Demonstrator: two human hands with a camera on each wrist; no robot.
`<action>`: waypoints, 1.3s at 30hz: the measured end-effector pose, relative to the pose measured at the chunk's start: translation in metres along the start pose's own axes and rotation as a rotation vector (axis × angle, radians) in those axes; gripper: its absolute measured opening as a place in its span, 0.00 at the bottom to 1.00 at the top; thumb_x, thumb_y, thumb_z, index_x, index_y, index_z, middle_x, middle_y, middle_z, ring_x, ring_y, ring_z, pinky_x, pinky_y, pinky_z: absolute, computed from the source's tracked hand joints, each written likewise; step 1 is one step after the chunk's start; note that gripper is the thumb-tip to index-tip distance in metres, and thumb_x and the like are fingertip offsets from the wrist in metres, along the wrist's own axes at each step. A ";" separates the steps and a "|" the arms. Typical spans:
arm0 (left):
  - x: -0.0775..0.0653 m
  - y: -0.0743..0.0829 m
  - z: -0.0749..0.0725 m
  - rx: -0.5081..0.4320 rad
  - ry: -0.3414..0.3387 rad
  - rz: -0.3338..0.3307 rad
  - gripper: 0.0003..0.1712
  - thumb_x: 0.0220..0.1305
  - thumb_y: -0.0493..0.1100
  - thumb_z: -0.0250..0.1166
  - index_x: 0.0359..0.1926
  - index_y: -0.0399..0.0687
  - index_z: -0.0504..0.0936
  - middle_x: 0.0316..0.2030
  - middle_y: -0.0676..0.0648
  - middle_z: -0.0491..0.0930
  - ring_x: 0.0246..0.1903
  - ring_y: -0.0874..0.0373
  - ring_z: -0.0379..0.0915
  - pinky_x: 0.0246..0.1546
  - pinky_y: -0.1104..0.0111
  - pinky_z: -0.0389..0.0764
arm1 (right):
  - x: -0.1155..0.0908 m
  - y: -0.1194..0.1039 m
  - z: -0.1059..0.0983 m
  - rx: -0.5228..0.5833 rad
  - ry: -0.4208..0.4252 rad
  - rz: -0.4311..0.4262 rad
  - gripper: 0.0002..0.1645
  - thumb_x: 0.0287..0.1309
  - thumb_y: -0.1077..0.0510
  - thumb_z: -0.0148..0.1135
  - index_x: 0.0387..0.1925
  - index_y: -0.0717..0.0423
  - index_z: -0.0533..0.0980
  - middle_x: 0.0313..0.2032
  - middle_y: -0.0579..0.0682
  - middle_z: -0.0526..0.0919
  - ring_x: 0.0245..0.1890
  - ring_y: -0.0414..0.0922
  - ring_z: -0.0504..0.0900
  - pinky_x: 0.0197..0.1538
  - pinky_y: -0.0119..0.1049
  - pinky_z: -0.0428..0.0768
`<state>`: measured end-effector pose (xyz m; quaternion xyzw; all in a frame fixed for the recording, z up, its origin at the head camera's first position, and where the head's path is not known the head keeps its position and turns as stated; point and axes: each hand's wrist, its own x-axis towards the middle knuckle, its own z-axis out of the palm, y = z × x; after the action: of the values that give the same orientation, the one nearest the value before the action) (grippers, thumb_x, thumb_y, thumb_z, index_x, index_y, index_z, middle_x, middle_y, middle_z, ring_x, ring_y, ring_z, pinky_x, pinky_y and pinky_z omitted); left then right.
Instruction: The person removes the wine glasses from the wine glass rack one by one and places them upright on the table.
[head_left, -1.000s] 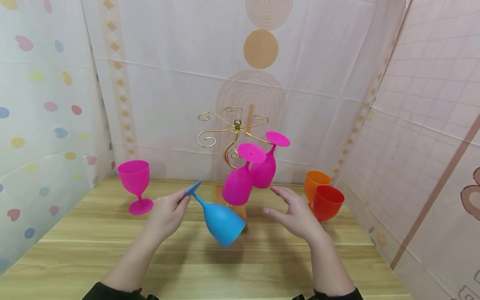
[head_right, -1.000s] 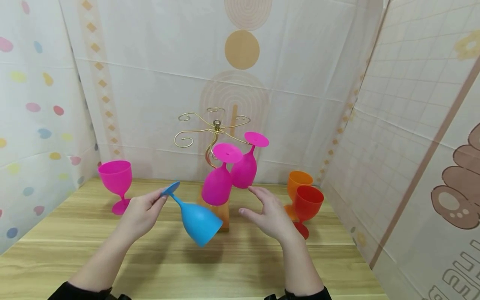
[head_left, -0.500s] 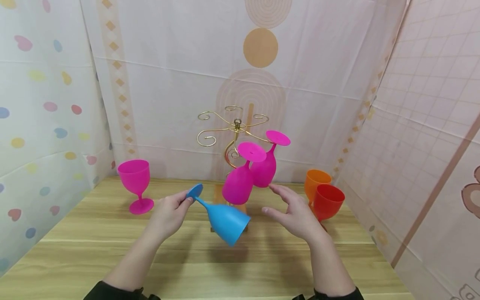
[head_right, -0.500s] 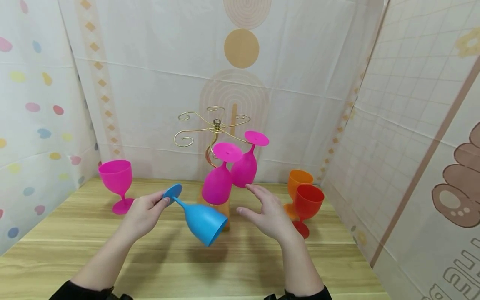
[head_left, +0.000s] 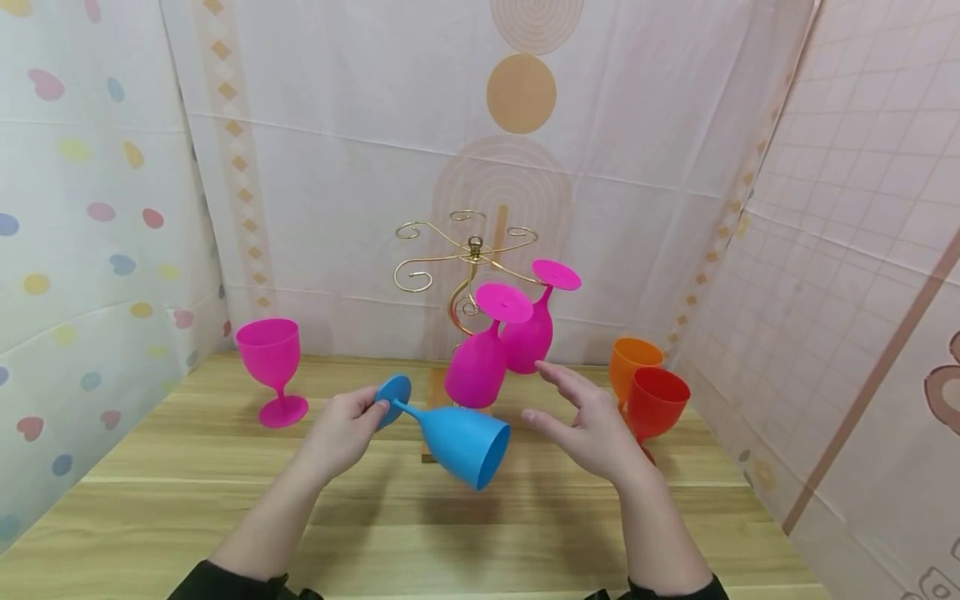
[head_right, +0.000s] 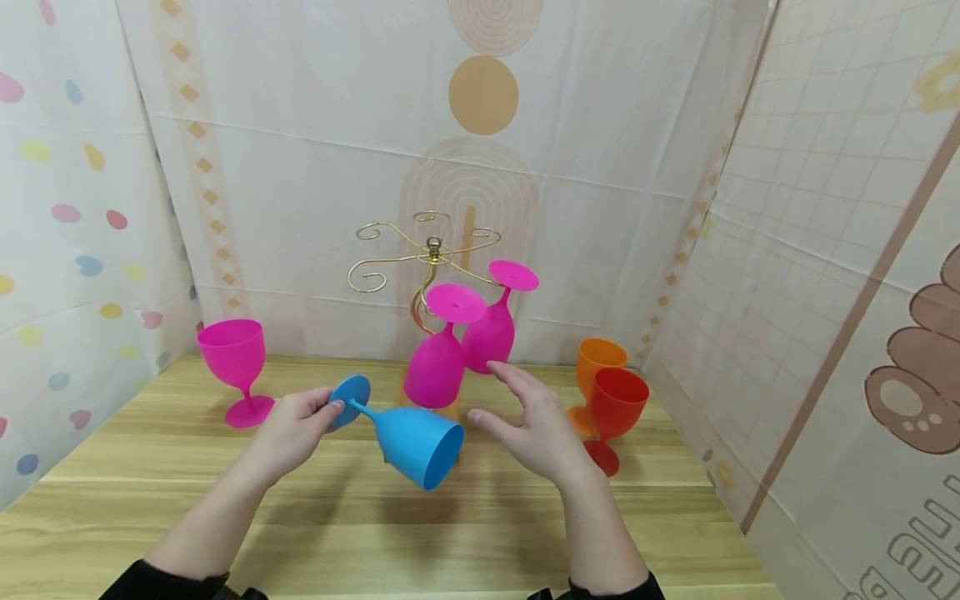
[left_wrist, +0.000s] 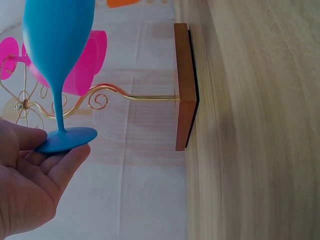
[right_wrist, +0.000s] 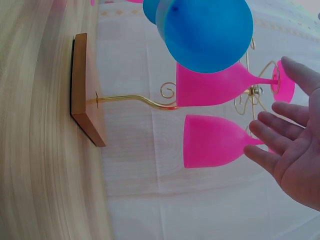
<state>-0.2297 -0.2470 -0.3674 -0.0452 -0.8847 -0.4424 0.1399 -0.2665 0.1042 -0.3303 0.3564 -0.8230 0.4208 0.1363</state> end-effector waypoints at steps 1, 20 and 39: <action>0.000 0.000 0.000 -0.003 -0.005 -0.006 0.11 0.77 0.41 0.57 0.44 0.41 0.85 0.31 0.45 0.82 0.34 0.50 0.76 0.34 0.61 0.77 | 0.000 -0.001 0.001 0.004 -0.004 -0.010 0.40 0.61 0.46 0.73 0.73 0.43 0.69 0.68 0.44 0.73 0.68 0.47 0.71 0.61 0.48 0.79; -0.003 0.000 0.015 -0.294 -0.131 -0.085 0.14 0.76 0.34 0.55 0.51 0.28 0.82 0.44 0.35 0.85 0.46 0.45 0.84 0.45 0.56 0.86 | -0.001 -0.008 0.013 0.070 -0.131 -0.161 0.54 0.52 0.47 0.80 0.77 0.39 0.62 0.73 0.41 0.66 0.74 0.46 0.62 0.63 0.55 0.76; -0.006 -0.001 0.020 -0.395 -0.204 -0.129 0.15 0.77 0.34 0.54 0.53 0.26 0.80 0.42 0.36 0.85 0.43 0.45 0.85 0.44 0.55 0.86 | -0.001 -0.018 0.021 0.056 -0.225 -0.168 0.61 0.47 0.46 0.82 0.79 0.38 0.58 0.75 0.48 0.64 0.74 0.46 0.60 0.60 0.48 0.80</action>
<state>-0.2288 -0.2311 -0.3812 -0.0597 -0.7915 -0.6082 0.0095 -0.2517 0.0815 -0.3328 0.4728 -0.7882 0.3879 0.0679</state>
